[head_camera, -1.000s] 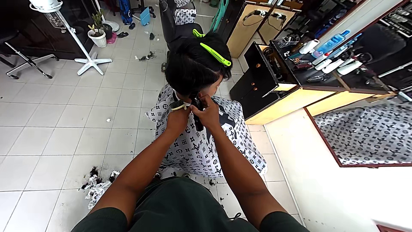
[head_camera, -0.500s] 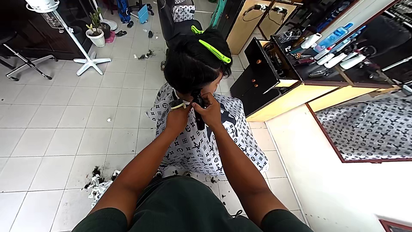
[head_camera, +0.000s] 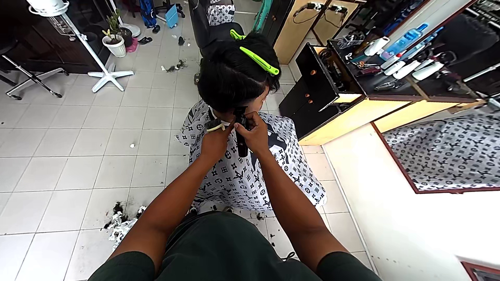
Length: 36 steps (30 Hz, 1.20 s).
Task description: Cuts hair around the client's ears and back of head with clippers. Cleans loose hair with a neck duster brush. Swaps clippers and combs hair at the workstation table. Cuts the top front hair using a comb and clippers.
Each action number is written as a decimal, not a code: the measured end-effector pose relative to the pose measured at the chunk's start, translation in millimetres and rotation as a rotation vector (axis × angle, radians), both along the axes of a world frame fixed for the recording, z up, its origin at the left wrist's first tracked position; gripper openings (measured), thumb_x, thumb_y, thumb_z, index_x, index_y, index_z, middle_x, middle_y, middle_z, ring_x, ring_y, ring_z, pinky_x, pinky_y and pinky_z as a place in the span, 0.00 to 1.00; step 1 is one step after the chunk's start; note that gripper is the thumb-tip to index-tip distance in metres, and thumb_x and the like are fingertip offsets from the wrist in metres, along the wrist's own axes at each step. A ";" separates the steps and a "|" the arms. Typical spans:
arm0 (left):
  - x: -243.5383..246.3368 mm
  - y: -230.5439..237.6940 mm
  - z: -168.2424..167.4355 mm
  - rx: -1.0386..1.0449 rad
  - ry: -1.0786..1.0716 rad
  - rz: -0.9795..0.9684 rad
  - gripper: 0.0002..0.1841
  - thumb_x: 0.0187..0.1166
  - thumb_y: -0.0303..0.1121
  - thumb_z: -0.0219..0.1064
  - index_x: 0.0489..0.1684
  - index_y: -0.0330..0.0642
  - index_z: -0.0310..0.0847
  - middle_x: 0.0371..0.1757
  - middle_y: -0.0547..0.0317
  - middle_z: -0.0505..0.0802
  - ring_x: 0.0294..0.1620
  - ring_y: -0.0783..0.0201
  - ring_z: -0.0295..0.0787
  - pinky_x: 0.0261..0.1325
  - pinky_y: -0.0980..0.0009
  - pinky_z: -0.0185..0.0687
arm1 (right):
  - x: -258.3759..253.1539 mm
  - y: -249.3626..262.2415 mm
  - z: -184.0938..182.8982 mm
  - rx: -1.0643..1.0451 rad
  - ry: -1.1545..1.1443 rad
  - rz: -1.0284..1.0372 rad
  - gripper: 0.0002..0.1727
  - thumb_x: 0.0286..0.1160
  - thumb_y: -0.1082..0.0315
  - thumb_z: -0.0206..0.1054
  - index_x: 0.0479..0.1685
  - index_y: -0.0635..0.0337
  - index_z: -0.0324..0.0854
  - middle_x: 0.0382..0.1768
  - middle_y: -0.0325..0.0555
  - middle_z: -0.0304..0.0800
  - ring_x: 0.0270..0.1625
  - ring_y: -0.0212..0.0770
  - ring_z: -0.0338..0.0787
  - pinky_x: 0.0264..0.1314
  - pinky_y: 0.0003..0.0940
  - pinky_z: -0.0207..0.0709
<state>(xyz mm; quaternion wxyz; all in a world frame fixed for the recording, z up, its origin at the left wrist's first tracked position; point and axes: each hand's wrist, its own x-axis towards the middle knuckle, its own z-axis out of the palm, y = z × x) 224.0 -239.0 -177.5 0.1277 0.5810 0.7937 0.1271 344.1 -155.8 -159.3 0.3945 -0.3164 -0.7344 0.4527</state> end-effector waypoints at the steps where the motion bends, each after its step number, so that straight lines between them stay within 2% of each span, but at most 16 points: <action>1: -0.3 -0.2 -0.5 0.007 -0.001 0.000 0.30 0.84 0.29 0.61 0.87 0.57 0.69 0.53 0.36 0.91 0.49 0.35 0.91 0.43 0.39 0.84 | 0.2 -0.4 -1.0 -0.004 0.009 -0.002 0.15 0.64 0.69 0.77 0.45 0.62 0.77 0.35 0.42 0.91 0.35 0.26 0.89 0.40 0.24 0.84; 4: -0.6 -0.6 1.2 -0.006 0.005 -0.006 0.31 0.84 0.29 0.61 0.88 0.59 0.67 0.53 0.36 0.91 0.49 0.36 0.92 0.44 0.40 0.84 | 1.4 -0.1 -2.5 0.023 0.019 0.026 0.16 0.63 0.69 0.77 0.45 0.62 0.78 0.35 0.41 0.91 0.36 0.25 0.90 0.42 0.23 0.85; 9: 0.0 -0.9 1.1 -0.029 0.011 -0.002 0.27 0.85 0.31 0.61 0.86 0.53 0.71 0.55 0.36 0.91 0.51 0.36 0.91 0.45 0.39 0.84 | 0.5 0.5 -3.2 0.057 0.010 0.041 0.16 0.63 0.67 0.77 0.45 0.64 0.80 0.35 0.42 0.91 0.36 0.25 0.89 0.43 0.23 0.84; 12: 0.1 -0.7 -0.8 -0.007 0.013 -0.003 0.29 0.83 0.29 0.62 0.87 0.56 0.69 0.54 0.37 0.91 0.51 0.36 0.91 0.45 0.40 0.84 | 0.2 1.0 -3.2 0.012 0.021 0.015 0.15 0.64 0.68 0.77 0.45 0.62 0.78 0.33 0.40 0.90 0.34 0.25 0.89 0.40 0.22 0.84; 15: -0.7 -0.8 -0.3 -0.014 0.017 -0.003 0.34 0.82 0.29 0.62 0.91 0.62 0.63 0.53 0.35 0.91 0.50 0.34 0.91 0.43 0.39 0.83 | 2.1 -1.3 -1.8 -0.031 0.032 0.005 0.15 0.66 0.69 0.76 0.47 0.63 0.77 0.34 0.40 0.90 0.33 0.24 0.89 0.40 0.22 0.84; 19: 0.1 -1.1 5.1 -0.062 0.033 -0.012 0.34 0.84 0.31 0.61 0.93 0.59 0.60 0.55 0.33 0.89 0.52 0.33 0.90 0.46 0.37 0.82 | 3.1 -1.7 -4.4 0.006 0.052 0.048 0.16 0.65 0.69 0.77 0.47 0.65 0.79 0.37 0.44 0.92 0.37 0.27 0.91 0.44 0.24 0.86; 23: -0.6 -0.8 9.9 -0.104 0.025 0.005 0.30 0.86 0.33 0.61 0.90 0.55 0.65 0.58 0.33 0.89 0.55 0.32 0.89 0.49 0.35 0.81 | 1.3 0.8 -5.0 0.025 0.037 0.057 0.17 0.64 0.65 0.78 0.47 0.65 0.80 0.36 0.45 0.92 0.37 0.30 0.91 0.44 0.28 0.86; 26: 0.7 -0.2 8.5 -0.093 0.054 0.009 0.27 0.85 0.34 0.62 0.87 0.50 0.70 0.56 0.33 0.90 0.55 0.32 0.89 0.49 0.35 0.81 | 0.7 2.2 -5.2 -0.004 0.060 0.062 0.17 0.65 0.65 0.78 0.47 0.65 0.80 0.36 0.45 0.92 0.37 0.30 0.91 0.46 0.28 0.86; 31: 1.0 1.9 8.5 -0.111 0.075 0.011 0.32 0.84 0.34 0.63 0.91 0.54 0.63 0.56 0.33 0.89 0.52 0.33 0.90 0.48 0.36 0.82 | 1.0 3.5 -9.8 -0.061 0.105 0.012 0.15 0.67 0.65 0.77 0.46 0.63 0.78 0.31 0.42 0.90 0.32 0.28 0.89 0.40 0.27 0.84; 36: 1.2 2.0 10.4 -0.122 0.067 0.015 0.31 0.84 0.34 0.63 0.90 0.52 0.64 0.57 0.32 0.89 0.55 0.32 0.89 0.49 0.35 0.82 | 1.1 2.7 -13.3 -0.030 0.151 0.055 0.16 0.65 0.68 0.77 0.47 0.65 0.79 0.35 0.44 0.92 0.36 0.28 0.91 0.44 0.27 0.86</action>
